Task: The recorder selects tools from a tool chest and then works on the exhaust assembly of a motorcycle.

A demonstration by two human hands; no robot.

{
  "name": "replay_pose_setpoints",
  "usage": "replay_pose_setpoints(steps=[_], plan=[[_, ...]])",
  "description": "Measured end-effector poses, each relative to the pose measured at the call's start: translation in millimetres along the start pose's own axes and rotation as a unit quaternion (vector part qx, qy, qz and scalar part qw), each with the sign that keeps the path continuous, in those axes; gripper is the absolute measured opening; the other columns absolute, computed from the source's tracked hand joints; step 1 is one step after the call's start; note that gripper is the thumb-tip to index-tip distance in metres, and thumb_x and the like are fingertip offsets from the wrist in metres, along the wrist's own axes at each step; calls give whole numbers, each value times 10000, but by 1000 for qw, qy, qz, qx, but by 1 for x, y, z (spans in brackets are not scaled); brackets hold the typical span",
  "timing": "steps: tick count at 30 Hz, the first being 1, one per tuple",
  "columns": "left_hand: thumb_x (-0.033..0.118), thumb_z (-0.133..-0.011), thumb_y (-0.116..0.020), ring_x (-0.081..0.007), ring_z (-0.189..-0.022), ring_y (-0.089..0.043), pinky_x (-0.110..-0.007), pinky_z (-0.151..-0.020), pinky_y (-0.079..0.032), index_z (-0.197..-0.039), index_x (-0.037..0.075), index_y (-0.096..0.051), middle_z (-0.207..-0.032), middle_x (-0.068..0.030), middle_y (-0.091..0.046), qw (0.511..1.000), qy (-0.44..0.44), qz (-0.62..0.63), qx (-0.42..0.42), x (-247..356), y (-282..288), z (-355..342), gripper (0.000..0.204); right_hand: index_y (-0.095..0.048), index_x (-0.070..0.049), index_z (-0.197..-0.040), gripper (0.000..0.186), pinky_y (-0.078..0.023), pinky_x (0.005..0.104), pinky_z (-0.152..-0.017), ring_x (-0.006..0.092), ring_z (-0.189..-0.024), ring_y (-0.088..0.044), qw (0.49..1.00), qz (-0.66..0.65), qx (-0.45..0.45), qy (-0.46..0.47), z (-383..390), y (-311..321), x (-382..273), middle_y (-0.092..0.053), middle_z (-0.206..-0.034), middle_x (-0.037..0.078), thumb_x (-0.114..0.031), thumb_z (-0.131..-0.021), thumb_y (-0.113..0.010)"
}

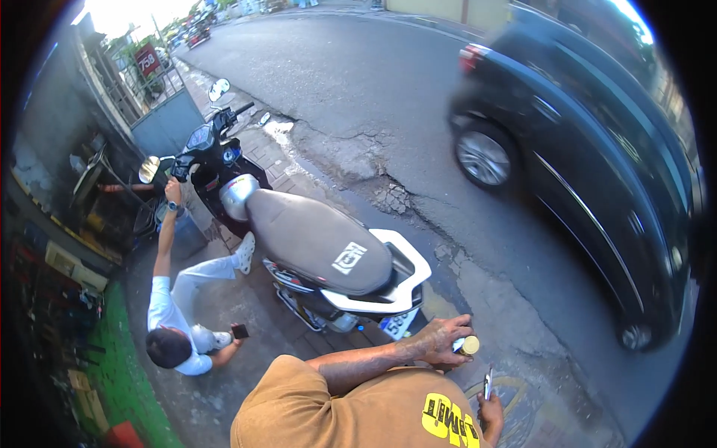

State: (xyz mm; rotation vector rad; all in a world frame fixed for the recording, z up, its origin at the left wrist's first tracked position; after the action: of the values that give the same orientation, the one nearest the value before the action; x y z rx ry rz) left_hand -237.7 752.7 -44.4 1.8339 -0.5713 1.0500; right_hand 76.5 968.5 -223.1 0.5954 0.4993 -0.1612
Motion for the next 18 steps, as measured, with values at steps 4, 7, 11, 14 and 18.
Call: replay_pose_setpoints(steps=[4, 7, 11, 14, 18], plan=[[276, -658, -818, -332, -901, -640, -403, -749, -534, -1011, 72, -644, -1036, -135, -558, 995, 78, 0, 64, -36, -34, -68, 443, -618, 50, -1078, 399, -496, 437, -813, 314, -934, -662, 980, 191, -26, 54, -117, 58, 9, -683, -934, 221, -290, -872, -652], [305, -677, -817, -304, -940, -637, -406, -787, -538, -1081, 79, -634, -1061, -100, -549, 983, 126, -88, 104, -81, -67, -100, 498, -621, 25, -1109, 387, -513, 432, -791, 294, -899, -676, 967, 211, -113, 86, -153, 100, -46, -686, -934, 208, -276, -868, -647], [302, -706, -806, -315, -944, -637, -414, -790, -542, -1090, 75, -623, -1085, -113, -532, 951, 243, -133, 138, -110, -86, -146, 482, -610, -15, -1058, 260, -492, 355, -576, 201, -638, -634, 963, 210, -161, 57, -209, 158, -72, -628, -776, 85, -212, -888, -607], [286, -710, -809, -344, -907, -643, -425, -766, -548, -1076, 68, -620, -1047, -123, -524, 926, 301, -126, 190, -129, -87, -174, 466, -541, -36, -1120, 230, -492, 340, -527, 176, -565, -601, 963, 147, -224, 4, -241, 182, -113, -577, -796, 58, -165, -929, -547], [275, -698, -818, -354, -902, -649, -434, -764, -552, -1078, 58, -623, -1038, -135, -529, 889, 350, -118, 271, -159, -83, -198, 479, -551, -37, -1116, 207, -484, 332, -525, 170, -571, -598, 961, 148, -232, -17, -293, 201, -168, -569, -784, 48, -161, -951, -527]])
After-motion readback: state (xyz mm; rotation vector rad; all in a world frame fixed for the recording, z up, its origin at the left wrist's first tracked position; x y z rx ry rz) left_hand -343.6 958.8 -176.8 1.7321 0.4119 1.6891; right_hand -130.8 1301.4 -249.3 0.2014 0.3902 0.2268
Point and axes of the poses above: each hand's wrist, its own z-axis away from the middle knuckle, its own y-axis out of the back of the hand, x = y × z, the point moved 3 cm from there along -z, towards the middle knuckle
